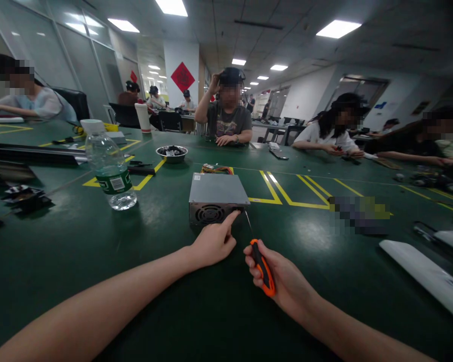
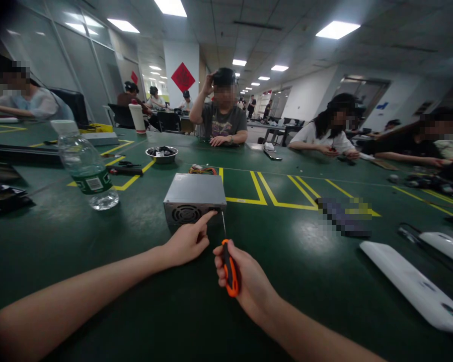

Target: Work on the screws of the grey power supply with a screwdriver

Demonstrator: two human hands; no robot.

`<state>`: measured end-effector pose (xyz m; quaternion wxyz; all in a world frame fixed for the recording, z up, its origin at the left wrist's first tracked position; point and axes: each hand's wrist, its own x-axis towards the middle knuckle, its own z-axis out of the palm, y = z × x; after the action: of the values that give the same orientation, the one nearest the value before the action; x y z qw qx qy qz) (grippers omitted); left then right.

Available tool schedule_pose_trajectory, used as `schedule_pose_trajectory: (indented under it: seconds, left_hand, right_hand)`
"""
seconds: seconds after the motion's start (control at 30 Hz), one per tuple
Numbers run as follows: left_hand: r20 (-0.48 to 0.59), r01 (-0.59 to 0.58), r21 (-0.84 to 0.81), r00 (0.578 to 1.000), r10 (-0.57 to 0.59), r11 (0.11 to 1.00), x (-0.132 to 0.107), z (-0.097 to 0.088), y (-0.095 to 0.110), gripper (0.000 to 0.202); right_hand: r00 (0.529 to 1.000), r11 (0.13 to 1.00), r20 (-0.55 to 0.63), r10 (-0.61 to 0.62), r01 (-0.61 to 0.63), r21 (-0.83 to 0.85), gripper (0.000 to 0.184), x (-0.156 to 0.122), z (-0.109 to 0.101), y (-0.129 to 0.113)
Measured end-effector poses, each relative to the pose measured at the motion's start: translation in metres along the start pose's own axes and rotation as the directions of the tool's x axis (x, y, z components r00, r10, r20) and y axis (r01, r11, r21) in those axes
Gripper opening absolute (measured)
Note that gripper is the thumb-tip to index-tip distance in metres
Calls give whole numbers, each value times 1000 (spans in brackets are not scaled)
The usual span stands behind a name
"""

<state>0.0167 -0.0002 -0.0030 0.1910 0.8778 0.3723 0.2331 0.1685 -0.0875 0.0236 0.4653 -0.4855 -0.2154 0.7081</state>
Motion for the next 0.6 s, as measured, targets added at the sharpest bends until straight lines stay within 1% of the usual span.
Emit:
schedule_pose_trajectory:
  seconds: [0.07, 0.17, 0.23, 0.3, 0.43, 0.6]
  left_hand:
    - [7, 10, -26, 1000, -10, 1000, 0, 1, 1, 65]
    - [13, 19, -36, 1000, -19, 999, 0, 1, 1, 66]
    - [16, 24, -40, 1000, -24, 999, -1, 0, 2, 66]
    - [22, 24, -41, 999, -23, 999, -1, -1, 2, 65]
    - [32, 4, -54, 999, -3, 999, 0, -1, 2, 67]
    - [18, -4, -167, 1000, 7, 986, 2, 4, 0, 69]
  right_hand:
    - [1000, 999, 9, 3, -4, 32, 27, 1, -1, 0]
    - [1000, 998, -12, -12, 13, 59, 15, 1, -2, 0]
    - [998, 997, -24, -51, 52, 52, 10, 0, -3, 0]
    - [996, 996, -22, -85, 85, 39, 13, 0, -2, 1]
    - [996, 997, -27, -80, 80, 15, 17, 0, -3, 1]
    - [997, 997, -26, -76, 76, 12, 14, 1, -4, 2]
